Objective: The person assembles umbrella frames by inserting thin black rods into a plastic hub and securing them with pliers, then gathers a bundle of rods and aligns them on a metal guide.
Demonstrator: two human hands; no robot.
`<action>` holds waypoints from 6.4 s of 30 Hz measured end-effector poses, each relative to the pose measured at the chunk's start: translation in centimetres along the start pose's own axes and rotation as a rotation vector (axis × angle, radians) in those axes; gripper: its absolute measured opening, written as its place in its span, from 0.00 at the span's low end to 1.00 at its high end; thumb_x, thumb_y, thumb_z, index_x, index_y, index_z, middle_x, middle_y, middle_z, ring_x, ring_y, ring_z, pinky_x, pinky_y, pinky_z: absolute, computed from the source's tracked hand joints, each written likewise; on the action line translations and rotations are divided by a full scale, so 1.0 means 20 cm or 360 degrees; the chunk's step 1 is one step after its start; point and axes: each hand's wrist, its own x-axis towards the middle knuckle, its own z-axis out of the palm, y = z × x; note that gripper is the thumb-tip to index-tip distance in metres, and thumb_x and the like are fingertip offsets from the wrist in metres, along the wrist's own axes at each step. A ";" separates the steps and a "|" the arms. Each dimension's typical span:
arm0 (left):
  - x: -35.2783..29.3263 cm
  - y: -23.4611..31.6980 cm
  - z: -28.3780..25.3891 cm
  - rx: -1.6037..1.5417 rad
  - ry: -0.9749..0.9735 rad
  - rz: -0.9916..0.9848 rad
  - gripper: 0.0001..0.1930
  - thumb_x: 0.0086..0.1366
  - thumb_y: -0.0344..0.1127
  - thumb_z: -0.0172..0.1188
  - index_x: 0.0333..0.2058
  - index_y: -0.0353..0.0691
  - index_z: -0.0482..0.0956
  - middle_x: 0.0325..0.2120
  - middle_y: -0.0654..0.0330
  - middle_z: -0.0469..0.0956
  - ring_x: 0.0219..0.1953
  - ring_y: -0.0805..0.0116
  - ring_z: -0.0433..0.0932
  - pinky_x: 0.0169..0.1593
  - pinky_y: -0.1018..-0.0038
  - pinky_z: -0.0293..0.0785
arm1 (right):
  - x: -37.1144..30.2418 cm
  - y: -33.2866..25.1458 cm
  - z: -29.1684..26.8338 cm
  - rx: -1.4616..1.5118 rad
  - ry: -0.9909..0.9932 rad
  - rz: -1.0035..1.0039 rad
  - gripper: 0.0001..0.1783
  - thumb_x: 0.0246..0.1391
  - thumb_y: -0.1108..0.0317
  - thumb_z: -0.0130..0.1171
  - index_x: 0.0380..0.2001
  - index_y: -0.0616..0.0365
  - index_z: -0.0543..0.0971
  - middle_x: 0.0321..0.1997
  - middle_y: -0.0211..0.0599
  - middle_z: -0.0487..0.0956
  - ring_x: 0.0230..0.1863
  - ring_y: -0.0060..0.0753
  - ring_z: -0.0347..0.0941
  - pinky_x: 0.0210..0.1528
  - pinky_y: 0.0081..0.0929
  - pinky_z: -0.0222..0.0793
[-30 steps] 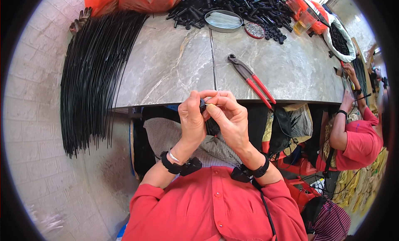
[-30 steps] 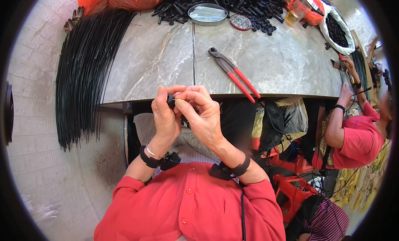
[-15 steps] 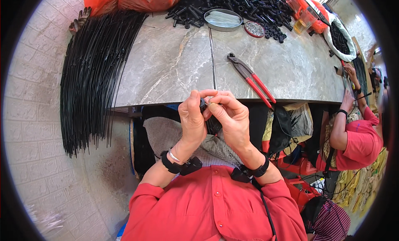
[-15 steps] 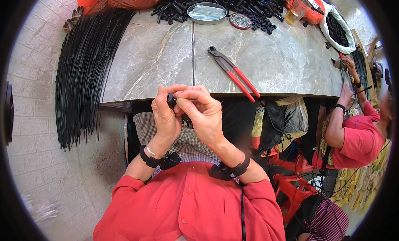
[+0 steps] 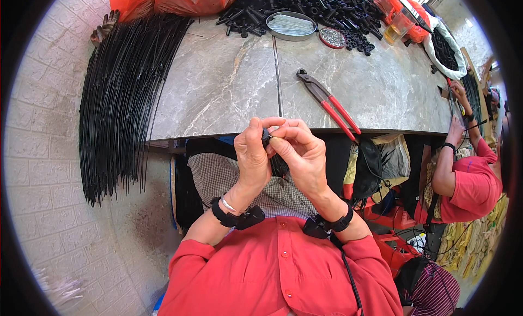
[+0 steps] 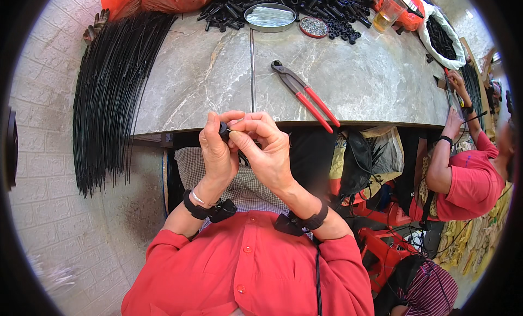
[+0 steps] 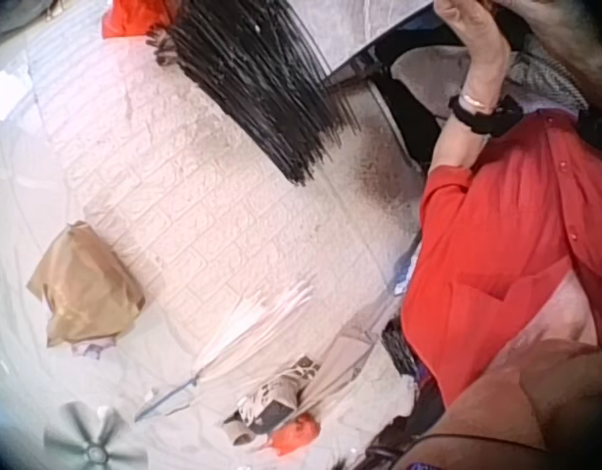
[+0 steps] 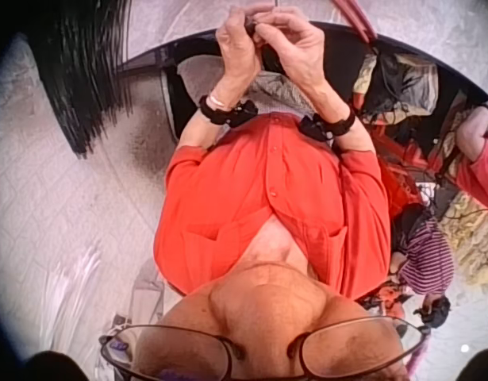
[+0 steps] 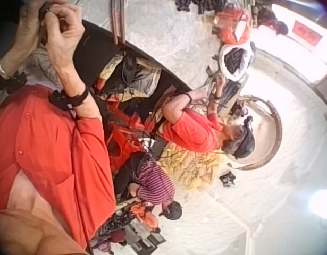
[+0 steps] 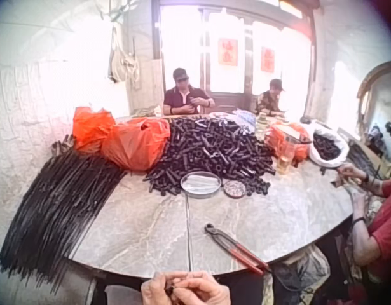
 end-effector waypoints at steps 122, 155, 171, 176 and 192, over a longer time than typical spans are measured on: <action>0.11 0.00 -0.40 -0.0370 0.0022 0.0050 0.27 0.72 0.48 0.38 0.34 0.29 0.78 0.08 0.72 0.54 0.12 0.81 0.49 0.19 0.79 0.49 | 0.08 -0.53 -0.14 -0.0776 -0.0674 0.1180 0.24 0.63 0.69 0.49 0.60 0.66 0.63 0.39 0.37 0.76 0.31 0.21 0.73 0.32 0.17 0.70; 0.00 0.09 -0.35 0.0371 -0.0147 -0.0019 0.27 0.62 0.47 0.41 0.21 0.30 0.82 0.17 0.58 0.78 0.16 0.81 0.65 0.23 0.81 0.59 | 0.02 -0.52 -0.04 -0.0053 -0.0861 0.1978 0.23 0.66 0.62 0.47 0.54 0.71 0.62 0.28 0.36 0.72 0.21 0.23 0.69 0.20 0.20 0.67; -0.01 0.07 -0.30 0.0330 -0.0086 -0.0020 0.26 0.64 0.46 0.42 0.21 0.31 0.81 0.15 0.60 0.76 0.17 0.80 0.66 0.23 0.80 0.60 | -0.07 -0.48 -0.05 -0.0228 -0.0801 0.1747 0.25 0.66 0.62 0.48 0.58 0.67 0.61 0.33 0.40 0.76 0.24 0.29 0.75 0.25 0.24 0.71; -0.02 0.06 -0.29 0.0215 -0.0058 0.0027 0.29 0.68 0.47 0.40 0.24 0.29 0.81 0.11 0.66 0.69 0.15 0.82 0.63 0.22 0.81 0.57 | -0.06 -0.53 -0.08 -0.0252 -0.0786 0.1798 0.26 0.63 0.62 0.52 0.59 0.64 0.62 0.35 0.43 0.76 0.22 0.28 0.74 0.22 0.21 0.69; -0.06 0.07 -0.22 0.0568 0.0068 0.0241 0.29 0.70 0.46 0.34 0.21 0.33 0.78 0.20 0.58 0.80 0.18 0.79 0.67 0.25 0.78 0.62 | -0.04 -0.58 -0.02 -0.0414 -0.0857 0.1912 0.15 0.66 0.65 0.46 0.50 0.64 0.65 0.23 0.27 0.66 0.16 0.15 0.62 0.15 0.18 0.61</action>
